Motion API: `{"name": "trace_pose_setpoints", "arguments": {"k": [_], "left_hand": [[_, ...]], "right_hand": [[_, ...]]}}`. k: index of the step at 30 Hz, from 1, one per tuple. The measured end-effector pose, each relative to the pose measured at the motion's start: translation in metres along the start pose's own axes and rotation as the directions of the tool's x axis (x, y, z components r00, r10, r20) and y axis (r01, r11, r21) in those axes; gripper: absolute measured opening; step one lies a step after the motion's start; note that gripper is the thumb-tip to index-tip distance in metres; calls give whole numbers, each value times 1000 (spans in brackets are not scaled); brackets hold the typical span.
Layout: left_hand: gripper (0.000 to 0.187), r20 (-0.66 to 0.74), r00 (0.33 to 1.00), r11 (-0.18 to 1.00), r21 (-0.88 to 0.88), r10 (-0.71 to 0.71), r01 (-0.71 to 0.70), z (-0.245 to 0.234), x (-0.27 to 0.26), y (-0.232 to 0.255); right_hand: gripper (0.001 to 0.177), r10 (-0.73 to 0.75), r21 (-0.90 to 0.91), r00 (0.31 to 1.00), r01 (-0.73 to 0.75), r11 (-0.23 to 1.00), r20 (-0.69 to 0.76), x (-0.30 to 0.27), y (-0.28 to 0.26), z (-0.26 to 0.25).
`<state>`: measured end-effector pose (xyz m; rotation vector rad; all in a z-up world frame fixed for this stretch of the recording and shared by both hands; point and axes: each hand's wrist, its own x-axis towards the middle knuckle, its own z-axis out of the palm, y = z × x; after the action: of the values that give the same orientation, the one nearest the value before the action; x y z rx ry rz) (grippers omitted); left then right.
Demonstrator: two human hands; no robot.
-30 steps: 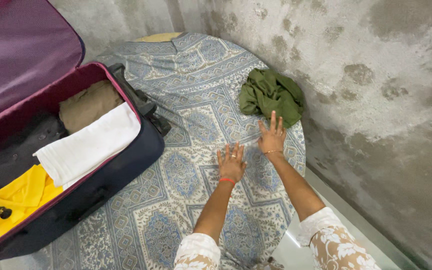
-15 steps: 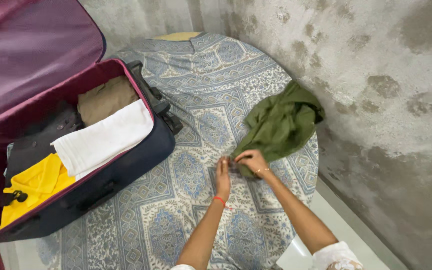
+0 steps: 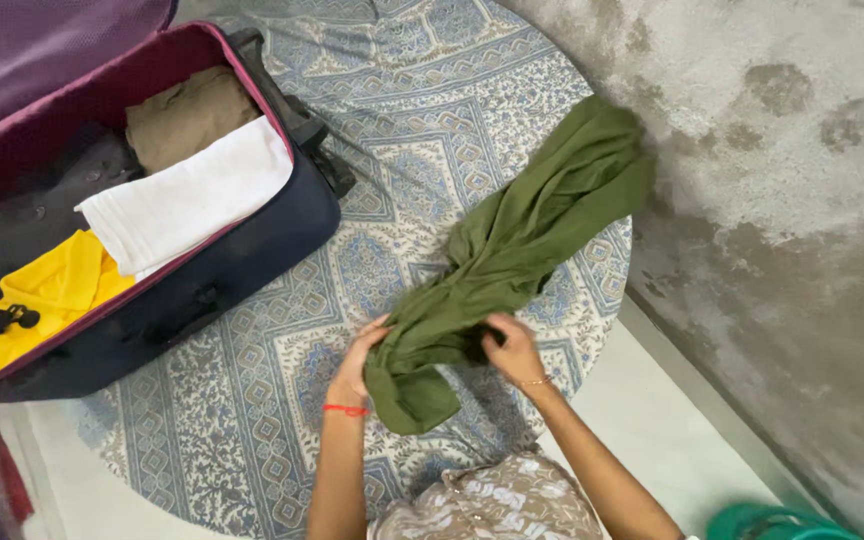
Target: The person folds a white cloth and a green shirt and places them into an open suitcase.
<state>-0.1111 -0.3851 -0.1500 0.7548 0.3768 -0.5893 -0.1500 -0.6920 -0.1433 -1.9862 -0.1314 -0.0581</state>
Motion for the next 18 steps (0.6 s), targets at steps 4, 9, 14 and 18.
{"name": "trace_pose_setpoints", "arguments": {"k": [4, 9, 14, 18], "left_hand": [[39, 56, 997, 997, 38, 62, -64, -1, -53, 48], [42, -40, 990, 977, 172, 136, -127, -7, -121, 78], [45, 26, 950, 950, 24, 311, -312, -22, -163, 93], [48, -102, 898, 869, -226, 427, -439, -51, -125, 107]], "right_hand": [[80, -176, -550, 975, 73, 832, -137, 18, -7, -20], [87, -462, -721, 865, 191, 666, -197, 35, -38, 1], [92, -642, -484, 727, 482, 730, -244, 50, -88, 14], [78, -504, 135, 864, 501, 855, -12, 51, -117, 14]]}}
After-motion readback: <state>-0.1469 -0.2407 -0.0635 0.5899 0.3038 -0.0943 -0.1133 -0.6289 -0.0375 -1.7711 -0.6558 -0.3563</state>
